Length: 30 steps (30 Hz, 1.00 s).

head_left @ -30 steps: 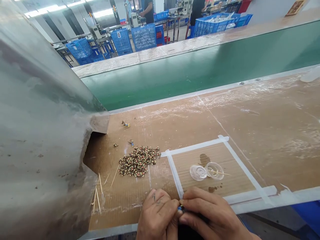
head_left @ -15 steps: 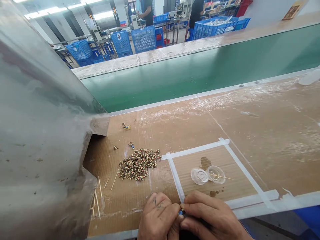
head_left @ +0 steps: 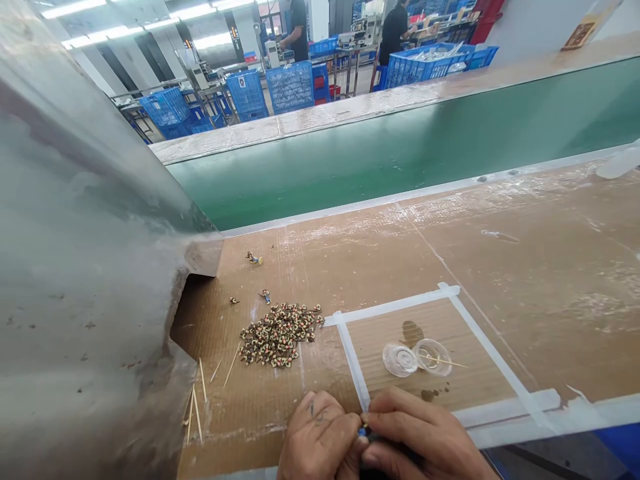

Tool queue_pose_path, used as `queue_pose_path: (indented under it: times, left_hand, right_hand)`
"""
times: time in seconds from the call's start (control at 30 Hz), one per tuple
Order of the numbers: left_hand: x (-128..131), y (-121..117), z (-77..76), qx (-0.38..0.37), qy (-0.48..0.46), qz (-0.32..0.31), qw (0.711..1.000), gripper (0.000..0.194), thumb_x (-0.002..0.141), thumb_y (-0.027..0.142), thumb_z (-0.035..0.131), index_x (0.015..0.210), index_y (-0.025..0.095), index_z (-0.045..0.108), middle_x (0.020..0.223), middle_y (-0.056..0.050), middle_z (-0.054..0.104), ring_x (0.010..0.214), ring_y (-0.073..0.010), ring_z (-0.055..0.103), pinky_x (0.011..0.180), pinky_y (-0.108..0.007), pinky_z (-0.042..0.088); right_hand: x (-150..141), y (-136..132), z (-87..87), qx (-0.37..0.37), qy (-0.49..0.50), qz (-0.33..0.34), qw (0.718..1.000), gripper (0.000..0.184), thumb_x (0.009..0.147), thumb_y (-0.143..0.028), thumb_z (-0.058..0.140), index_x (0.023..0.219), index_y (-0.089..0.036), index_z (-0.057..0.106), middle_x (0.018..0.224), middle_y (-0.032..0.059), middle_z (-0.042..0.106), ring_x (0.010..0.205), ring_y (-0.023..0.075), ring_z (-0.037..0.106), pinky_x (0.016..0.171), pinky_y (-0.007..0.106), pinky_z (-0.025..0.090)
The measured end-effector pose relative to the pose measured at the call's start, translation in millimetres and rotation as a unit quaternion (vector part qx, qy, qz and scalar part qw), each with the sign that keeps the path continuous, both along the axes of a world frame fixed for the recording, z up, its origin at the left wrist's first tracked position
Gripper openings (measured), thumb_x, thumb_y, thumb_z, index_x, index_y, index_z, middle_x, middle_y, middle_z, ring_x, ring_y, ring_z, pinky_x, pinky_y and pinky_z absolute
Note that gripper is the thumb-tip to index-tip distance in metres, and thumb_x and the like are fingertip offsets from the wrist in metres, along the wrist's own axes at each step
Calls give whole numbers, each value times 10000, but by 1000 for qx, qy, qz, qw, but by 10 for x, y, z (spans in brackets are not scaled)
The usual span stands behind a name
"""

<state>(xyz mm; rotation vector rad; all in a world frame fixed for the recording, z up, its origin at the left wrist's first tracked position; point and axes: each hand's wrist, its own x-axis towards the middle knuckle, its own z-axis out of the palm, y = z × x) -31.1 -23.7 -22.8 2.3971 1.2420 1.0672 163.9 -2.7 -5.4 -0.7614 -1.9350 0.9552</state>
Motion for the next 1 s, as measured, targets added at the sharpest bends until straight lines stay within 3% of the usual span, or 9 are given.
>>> queue_pose_path:
  times: [0.47, 1.0]
  left_hand:
    - [-24, 3, -35, 0, 9, -4, 1000, 262, 1085, 220, 323, 889, 206, 497, 659, -12, 582, 618, -180, 500, 609, -337, 325]
    - [-10, -3, 29, -3, 0, 8, 1000, 256, 1080, 212, 342, 913, 205, 536, 648, -18, 594, 610, -187, 517, 598, -338, 344]
  right_hand:
    - [3, 25, 10, 3, 8, -6, 1000, 217, 1081, -337, 562, 1067, -184, 716, 837, 57, 689, 706, 142, 658, 631, 203, 543]
    - [15, -7, 0, -3, 7, -5, 1000, 231, 1082, -342, 553, 1082, -180, 717, 859, 69, 695, 726, 149, 666, 646, 209, 553]
